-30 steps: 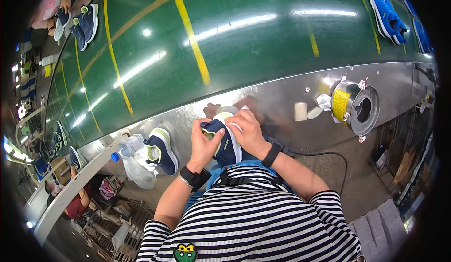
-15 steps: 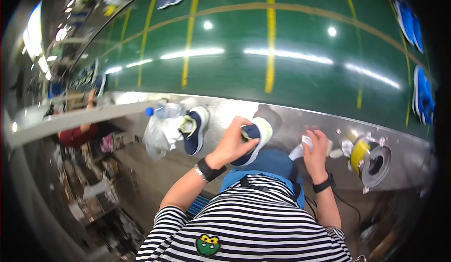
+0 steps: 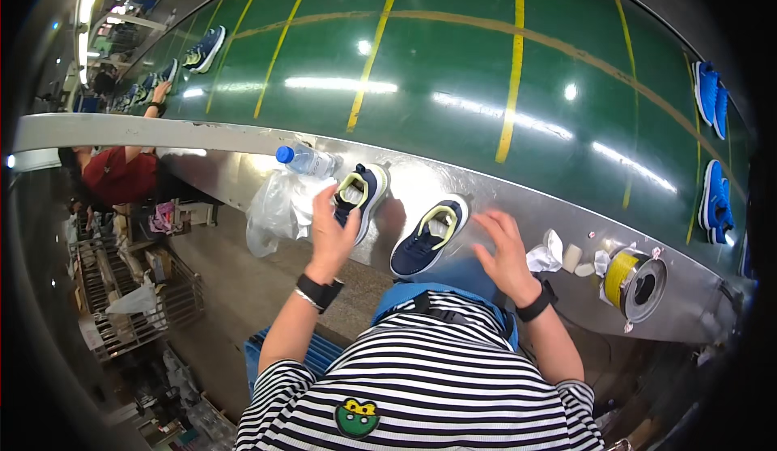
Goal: The person retrieves a pair of blue sneakers from a metal rack and places them on a conveyor belt. They then use a white cloth to wipe the exterior of the shoes, focusing on the sides and toe areas. The person handles the shoes one at a time, rotating them to clean different surfaces before placing them back on the belt.
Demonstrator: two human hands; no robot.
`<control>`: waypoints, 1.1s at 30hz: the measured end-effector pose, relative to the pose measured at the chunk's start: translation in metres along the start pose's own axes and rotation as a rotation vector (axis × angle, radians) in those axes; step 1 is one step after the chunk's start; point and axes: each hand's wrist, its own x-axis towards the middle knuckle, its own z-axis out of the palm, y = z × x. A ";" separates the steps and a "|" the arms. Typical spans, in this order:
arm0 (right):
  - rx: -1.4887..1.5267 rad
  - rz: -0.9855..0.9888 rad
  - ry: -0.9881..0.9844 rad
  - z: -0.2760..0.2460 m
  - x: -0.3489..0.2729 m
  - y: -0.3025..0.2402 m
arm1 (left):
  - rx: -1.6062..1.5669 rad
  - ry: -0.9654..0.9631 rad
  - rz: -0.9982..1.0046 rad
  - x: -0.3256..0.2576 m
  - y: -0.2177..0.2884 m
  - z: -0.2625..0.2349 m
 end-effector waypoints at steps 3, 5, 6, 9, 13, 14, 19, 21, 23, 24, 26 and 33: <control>-0.248 -0.170 -0.121 0.016 0.032 -0.022 | -0.017 -0.119 -0.019 0.007 -0.045 -0.004; -0.411 -0.173 -0.209 0.035 0.042 -0.014 | -0.028 -0.251 -0.025 0.020 -0.062 0.009; -0.488 -0.174 -0.252 0.046 0.044 -0.007 | -0.219 -0.390 -0.187 0.029 -0.054 0.010; -0.321 -0.073 -0.285 0.056 0.043 0.002 | -0.374 -0.496 -0.116 0.040 -0.025 0.015; -0.330 -0.004 -0.186 0.064 0.029 -0.010 | -0.283 -0.624 0.304 0.044 -0.031 0.070; -0.308 -0.011 -0.169 0.061 0.025 -0.018 | -0.204 -0.647 0.288 0.044 -0.023 0.067; -0.347 -0.149 -0.088 0.047 0.030 -0.046 | -0.494 -0.726 0.157 0.059 -0.064 0.045; -0.474 -0.325 -0.041 0.064 0.045 -0.044 | -0.381 -0.649 0.090 0.045 -0.075 0.044; -0.794 -0.400 -0.143 0.083 0.067 -0.032 | -0.323 -0.722 0.173 0.029 -0.082 0.061; -0.991 -0.330 -0.286 0.087 0.073 -0.030 | -0.206 -0.611 0.270 0.016 -0.078 0.068; -1.088 -0.457 -0.334 0.071 0.075 -0.028 | -0.192 -0.596 0.246 0.009 -0.061 0.071; -0.839 -0.161 -0.115 -0.049 0.058 0.028 | -0.464 -0.392 -0.115 0.023 -0.025 0.034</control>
